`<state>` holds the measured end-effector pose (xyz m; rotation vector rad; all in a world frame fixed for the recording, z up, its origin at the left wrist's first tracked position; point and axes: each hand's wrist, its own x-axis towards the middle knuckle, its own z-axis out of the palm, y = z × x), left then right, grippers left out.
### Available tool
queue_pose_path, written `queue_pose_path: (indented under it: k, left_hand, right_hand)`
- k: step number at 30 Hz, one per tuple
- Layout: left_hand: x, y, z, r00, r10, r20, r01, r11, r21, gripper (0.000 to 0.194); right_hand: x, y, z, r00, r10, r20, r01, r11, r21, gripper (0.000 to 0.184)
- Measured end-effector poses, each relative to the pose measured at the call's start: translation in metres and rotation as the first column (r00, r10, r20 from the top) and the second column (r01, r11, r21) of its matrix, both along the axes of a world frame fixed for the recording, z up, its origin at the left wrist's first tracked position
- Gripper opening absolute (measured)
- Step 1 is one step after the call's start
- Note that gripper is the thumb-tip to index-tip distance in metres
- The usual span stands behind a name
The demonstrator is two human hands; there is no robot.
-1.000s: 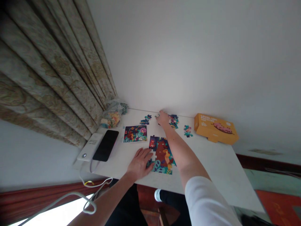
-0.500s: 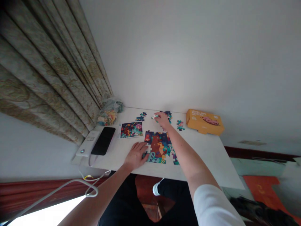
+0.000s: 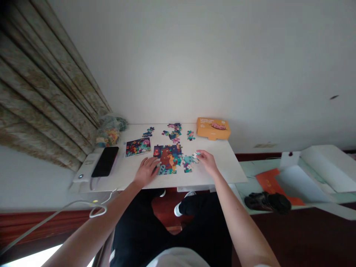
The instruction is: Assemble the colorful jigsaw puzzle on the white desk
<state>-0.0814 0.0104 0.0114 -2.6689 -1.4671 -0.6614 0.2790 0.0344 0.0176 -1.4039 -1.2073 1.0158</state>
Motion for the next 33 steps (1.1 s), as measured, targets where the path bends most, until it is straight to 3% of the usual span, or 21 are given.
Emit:
queue_pose_path:
  k: [5, 10, 13, 17, 23, 27, 33]
  left_hand:
    - [0.054, -0.01, 0.001, 0.992, -0.127, -0.005, 0.127, 0.992, 0.006, 0.031]
    - [0.109, -0.013, 0.001, 0.971, -0.235, -0.04, 0.232, 0.971, -0.064, 0.035]
    - [0.125, -0.013, 0.0, 0.96, -0.275, -0.049, 0.268, 0.957, -0.114, 0.039]
    - [0.131, -0.013, -0.001, 0.951, -0.305, -0.047, 0.294, 0.941, -0.166, 0.043]
    - [0.13, -0.014, 0.002, 0.95, -0.308, -0.042, 0.294, 0.934, -0.201, 0.043]
    - [0.132, -0.013, 0.001, 0.952, -0.304, -0.041, 0.289, 0.935, -0.207, 0.043]
    - [0.132, -0.013, 0.0, 0.953, -0.303, -0.019, 0.293, 0.932, -0.212, 0.043]
  right_hand:
    - [0.015, -0.032, -0.02, 0.993, 0.097, 0.072, -0.096, 0.995, -0.02, 0.049]
    - [0.016, -0.034, -0.028, 0.941, 0.176, 0.288, -0.192, 0.981, 0.026, 0.037]
    - [0.01, -0.033, -0.033, 0.9, 0.128, 0.417, -0.177, 0.981, 0.081, 0.033]
    - [0.003, -0.035, -0.04, 0.876, 0.033, 0.481, -0.122, 0.98, 0.157, 0.028]
    - [0.0, -0.04, -0.04, 0.843, -0.003, 0.538, -0.148, 0.96, 0.237, 0.026]
    - [-0.001, -0.042, -0.038, 0.783, -0.108, 0.612, -0.114, 0.943, 0.312, 0.028]
    - [-0.003, -0.042, -0.037, 0.686, -0.129, 0.716, -0.126, 0.948, 0.291, 0.03]
